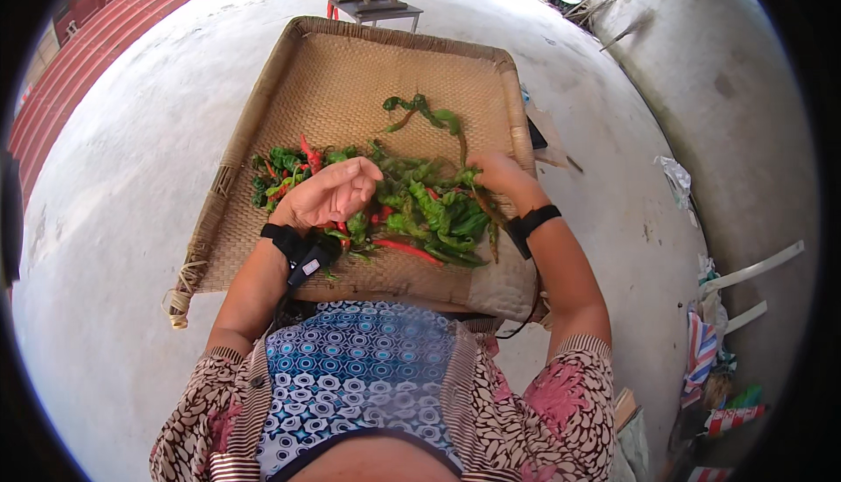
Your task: The person sorts red and green peppers on a large woven tray by hand, moving them from a central pile into separate clusters.
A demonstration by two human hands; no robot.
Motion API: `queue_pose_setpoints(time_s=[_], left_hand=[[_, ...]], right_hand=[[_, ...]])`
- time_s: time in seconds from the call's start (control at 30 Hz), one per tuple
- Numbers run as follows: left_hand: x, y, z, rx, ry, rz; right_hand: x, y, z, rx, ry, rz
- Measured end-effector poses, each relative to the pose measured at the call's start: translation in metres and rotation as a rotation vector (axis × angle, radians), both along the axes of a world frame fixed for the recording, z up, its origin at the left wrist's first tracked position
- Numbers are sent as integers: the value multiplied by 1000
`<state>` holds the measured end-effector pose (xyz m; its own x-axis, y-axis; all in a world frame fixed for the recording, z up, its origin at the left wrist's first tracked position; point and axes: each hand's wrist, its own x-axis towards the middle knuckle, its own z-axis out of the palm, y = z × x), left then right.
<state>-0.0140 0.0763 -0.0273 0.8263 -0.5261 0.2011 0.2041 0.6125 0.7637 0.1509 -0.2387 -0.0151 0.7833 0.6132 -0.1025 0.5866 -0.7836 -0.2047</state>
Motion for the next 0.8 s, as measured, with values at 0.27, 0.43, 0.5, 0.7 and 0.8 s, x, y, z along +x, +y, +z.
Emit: queue_pose_setpoints(time_s=[0.27, 0.43, 0.5, 0.7, 0.8], left_hand=[[1, 0, -4, -4, -15, 25], [1, 0, -3, -7, 2, 1], [1, -1, -1, 22, -5, -15], [-3, 0, 2, 81, 44, -100], [-4, 0, 3, 96, 88, -129]], right_hand=[[-15, -6, 4, 74, 152, 78], [-23, 0, 26, -58, 100, 30], [-23, -4, 25, 232, 159, -96], [-100, 72, 72, 331, -570, 347], [-124, 101, 75, 176, -675, 582]])
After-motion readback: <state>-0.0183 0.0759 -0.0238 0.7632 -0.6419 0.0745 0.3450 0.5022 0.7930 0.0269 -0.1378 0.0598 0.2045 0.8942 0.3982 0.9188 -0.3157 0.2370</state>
